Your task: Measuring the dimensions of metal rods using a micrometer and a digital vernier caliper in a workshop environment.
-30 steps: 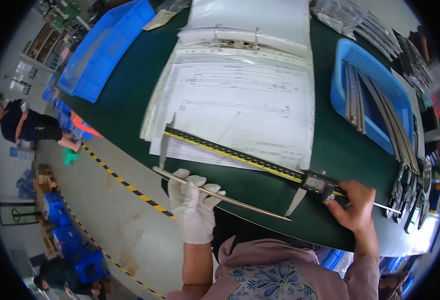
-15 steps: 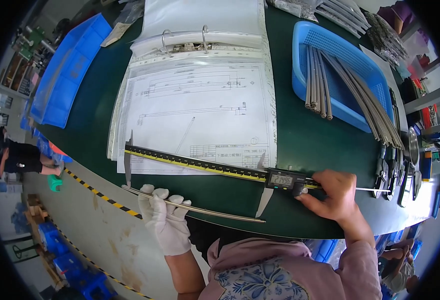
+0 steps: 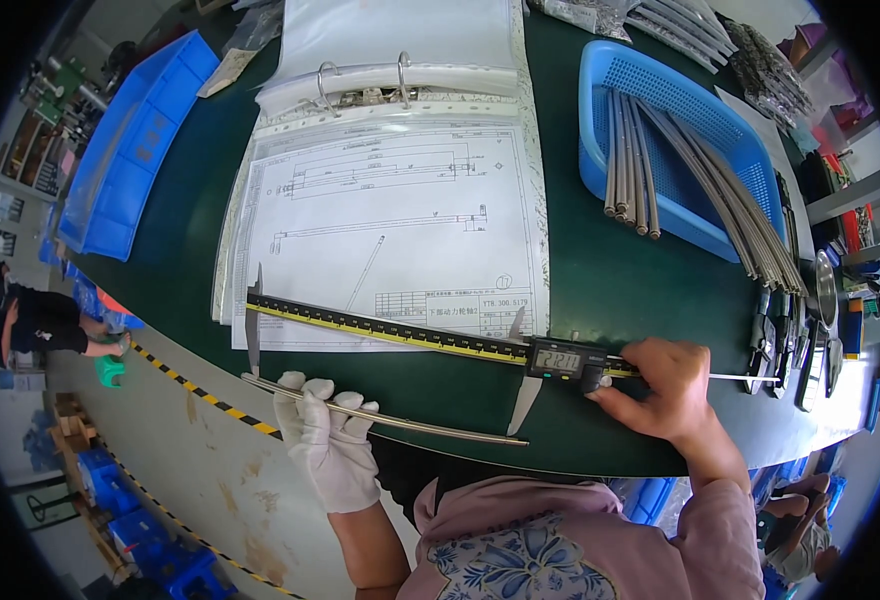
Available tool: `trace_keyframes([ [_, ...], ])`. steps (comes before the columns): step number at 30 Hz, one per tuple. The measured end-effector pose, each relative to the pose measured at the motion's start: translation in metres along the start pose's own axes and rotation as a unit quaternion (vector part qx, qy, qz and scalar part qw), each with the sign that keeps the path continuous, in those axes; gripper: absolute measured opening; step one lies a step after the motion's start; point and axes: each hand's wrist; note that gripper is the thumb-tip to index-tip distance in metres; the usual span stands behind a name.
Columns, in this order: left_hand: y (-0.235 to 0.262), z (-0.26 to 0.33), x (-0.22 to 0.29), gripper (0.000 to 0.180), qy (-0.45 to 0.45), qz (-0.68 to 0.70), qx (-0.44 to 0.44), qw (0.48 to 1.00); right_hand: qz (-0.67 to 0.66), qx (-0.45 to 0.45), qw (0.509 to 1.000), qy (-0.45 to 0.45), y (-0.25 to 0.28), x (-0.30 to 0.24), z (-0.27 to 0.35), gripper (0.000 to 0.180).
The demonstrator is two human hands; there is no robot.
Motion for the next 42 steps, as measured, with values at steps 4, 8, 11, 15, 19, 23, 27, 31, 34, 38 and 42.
trace_keyframes([
  [4, -0.0003, 0.0001, -0.0008, 0.027, 0.001, -0.007, 0.002, 1.0, 0.001, 0.006, 1.0, 0.003, -0.0008, 0.0005, 0.0003, 0.035],
  [8, -0.0017, 0.0005, -0.0002, 0.028, 0.002, -0.012, 0.009, 1.0, -0.004, 0.005, 1.0, 0.0, -0.001, 0.0005, -0.0002, 0.035],
  [11, -0.0035, 0.0008, 0.0008, 0.027, 0.004, -0.018, 0.018, 1.0, -0.001, 0.006, 1.0, 0.003, -0.0015, 0.0005, -0.0004, 0.034],
  [15, -0.0071, 0.0001, -0.0001, 0.027, 0.011, -0.041, 0.035, 0.999, 0.006, 0.002, 1.0, -0.003, -0.002, 0.001, 0.0006, 0.034],
  [19, -0.0046, 0.0015, -0.0003, 0.027, 0.001, -0.029, 0.024, 0.999, -0.002, 0.001, 1.0, -0.01, -0.0028, 0.0, 0.0007, 0.033],
  [23, -0.0014, 0.0018, -0.0007, 0.03, 0.014, -0.042, 0.017, 0.999, 0.006, -0.002, 1.0, -0.006, -0.0023, 0.0022, 0.0021, 0.034],
  [27, -0.0036, 0.0003, -0.0017, 0.03, 0.01, -0.038, 0.009, 0.999, 0.003, 0.002, 1.0, -0.01, 0.0005, 0.0024, 0.0002, 0.034],
  [31, -0.0043, -0.0006, 0.0046, 0.027, -0.005, -0.022, 0.025, 0.999, 0.005, 0.006, 1.0, 0.009, -0.0002, 0.0008, -0.0039, 0.033],
  [34, -0.0075, -0.0009, 0.0009, 0.025, 0.015, -0.043, 0.04, 0.998, 0.008, 0.011, 1.0, 0.014, -0.0014, 0.0026, -0.0023, 0.036],
  [38, -0.0037, 0.001, 0.0008, 0.024, 0.009, -0.017, 0.018, 1.0, 0.017, 0.012, 1.0, -0.009, -0.0025, 0.0012, 0.0016, 0.037],
  [42, -0.0007, 0.0004, -0.0003, 0.023, 0.014, 0.007, 0.002, 1.0, 0.015, 0.012, 1.0, -0.006, -0.0052, 0.0019, -0.0009, 0.037],
])
Point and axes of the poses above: each hand's wrist, its own z-axis away from the middle knuckle, its own y-axis out of the back of the hand, x = y × z, and after that the axes turned 12 degrees about -x, right-handed
